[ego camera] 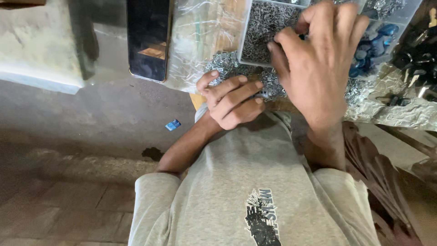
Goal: The person sits at a workbench and assembles small metal fittings by hand, picking components from trays of small metal parts and pressing or twisting them together with both hands, working on one fitting at a time.
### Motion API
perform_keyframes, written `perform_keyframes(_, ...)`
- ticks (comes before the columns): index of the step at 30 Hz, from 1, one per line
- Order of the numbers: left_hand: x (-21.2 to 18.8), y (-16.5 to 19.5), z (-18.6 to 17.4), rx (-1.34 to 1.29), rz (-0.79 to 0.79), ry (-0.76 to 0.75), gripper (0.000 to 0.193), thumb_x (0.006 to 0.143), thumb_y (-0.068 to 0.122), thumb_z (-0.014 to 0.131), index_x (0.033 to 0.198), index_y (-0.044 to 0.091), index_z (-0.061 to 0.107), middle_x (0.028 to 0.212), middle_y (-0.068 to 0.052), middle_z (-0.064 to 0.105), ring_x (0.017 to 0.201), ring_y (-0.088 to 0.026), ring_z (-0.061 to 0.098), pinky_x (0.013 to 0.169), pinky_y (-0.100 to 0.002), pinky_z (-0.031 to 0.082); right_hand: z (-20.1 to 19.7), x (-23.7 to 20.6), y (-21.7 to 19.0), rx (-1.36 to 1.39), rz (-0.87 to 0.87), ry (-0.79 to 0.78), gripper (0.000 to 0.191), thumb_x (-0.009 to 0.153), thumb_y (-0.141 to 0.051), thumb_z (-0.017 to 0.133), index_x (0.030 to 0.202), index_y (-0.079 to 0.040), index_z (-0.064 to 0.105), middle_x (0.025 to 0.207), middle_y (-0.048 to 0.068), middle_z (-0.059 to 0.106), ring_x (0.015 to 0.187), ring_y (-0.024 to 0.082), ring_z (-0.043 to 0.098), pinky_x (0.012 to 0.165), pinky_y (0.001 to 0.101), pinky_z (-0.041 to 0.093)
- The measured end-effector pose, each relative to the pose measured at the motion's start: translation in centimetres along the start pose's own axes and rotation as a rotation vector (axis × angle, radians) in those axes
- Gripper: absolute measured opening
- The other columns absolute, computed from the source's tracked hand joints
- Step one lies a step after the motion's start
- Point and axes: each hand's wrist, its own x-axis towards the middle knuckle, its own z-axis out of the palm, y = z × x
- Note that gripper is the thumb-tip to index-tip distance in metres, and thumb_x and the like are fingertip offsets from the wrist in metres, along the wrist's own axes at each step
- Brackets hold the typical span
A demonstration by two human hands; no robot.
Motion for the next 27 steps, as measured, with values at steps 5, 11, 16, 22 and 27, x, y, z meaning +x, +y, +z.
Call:
perform_keyframes(5, 0.2, -1.4, -1.3, -0.047, 0.075, 0.014, 0.027, 0.084, 0.024, 0.084, 0.107, 0.021, 0.07, 0.117, 0.001, 0.072, 0.105, -0.018, 0.062, 0.102, -0.043, 0.038, 2.2, 0.7, -0.8, 0.039, 0.105, 0.028, 0.019, 0.105, -0.016, 0.057, 0.09, -0.004, 0.052, 0.105, 0.008, 0.045, 0.108, 0.023, 0.04, 0.104, 0.043, 0.037)
perform_keyframes(11, 1.5, -1.9, -0.9, -0.174, 0.09, 0.038, 0.037, 0.081, 0.01, 0.091, 0.111, 0.019, 0.072, 0.111, -0.001, 0.063, 0.091, -0.02, 0.056, 0.074, -0.034, 0.048, 3.3, 1.0, -0.8, 0.102, 0.167, 0.128, 0.031, 0.115, -0.025, 0.049, 0.091, -0.006, 0.053, 0.098, 0.009, 0.05, 0.095, 0.026, 0.042, 0.095, 0.0475, 0.037)
perform_keyframes(16, 4.1, 1.0, -0.4, -0.395, -0.218, 0.162, 0.044, 0.079, 0.0, 0.091, 0.117, 0.014, 0.074, 0.106, -0.006, 0.057, 0.089, -0.018, 0.057, 0.068, -0.03, 0.05, 0.8, 0.4, -1.2, 0.442, 0.213, 0.148, 0.029, 0.121, -0.025, 0.047, 0.104, -0.001, 0.05, 0.105, 0.011, 0.054, 0.103, 0.025, 0.043, 0.097, 0.0408, 0.037)
perform_keyframes(22, 6.7, 2.3, -1.4, -0.644, -0.689, -0.05, 0.029, 0.097, -0.003, 0.08, 0.122, 0.007, 0.068, 0.12, -0.007, 0.062, 0.106, -0.015, 0.064, 0.09, -0.027, 0.057, -1.3, 0.0, -0.3, 0.753, 0.199, 0.216, 0.015, 0.111, -0.01, 0.068, 0.105, -0.001, 0.059, 0.104, 0.012, 0.061, 0.096, 0.026, 0.052, 0.086, 0.0364, 0.042)
perform_keyframes(27, 7.1, 2.6, 0.2, -1.095, -0.952, -0.067, 0.022, 0.108, -0.002, 0.073, 0.128, 0.003, 0.067, 0.124, -0.008, 0.066, 0.111, -0.014, 0.069, 0.102, -0.025, 0.06, -1.9, -0.7, 0.4, 0.832, 0.142, 0.194, 0.009, 0.11, -0.008, 0.068, 0.108, -0.002, 0.062, 0.102, 0.011, 0.065, 0.096, 0.025, 0.054, 0.081, 0.0344, 0.043)
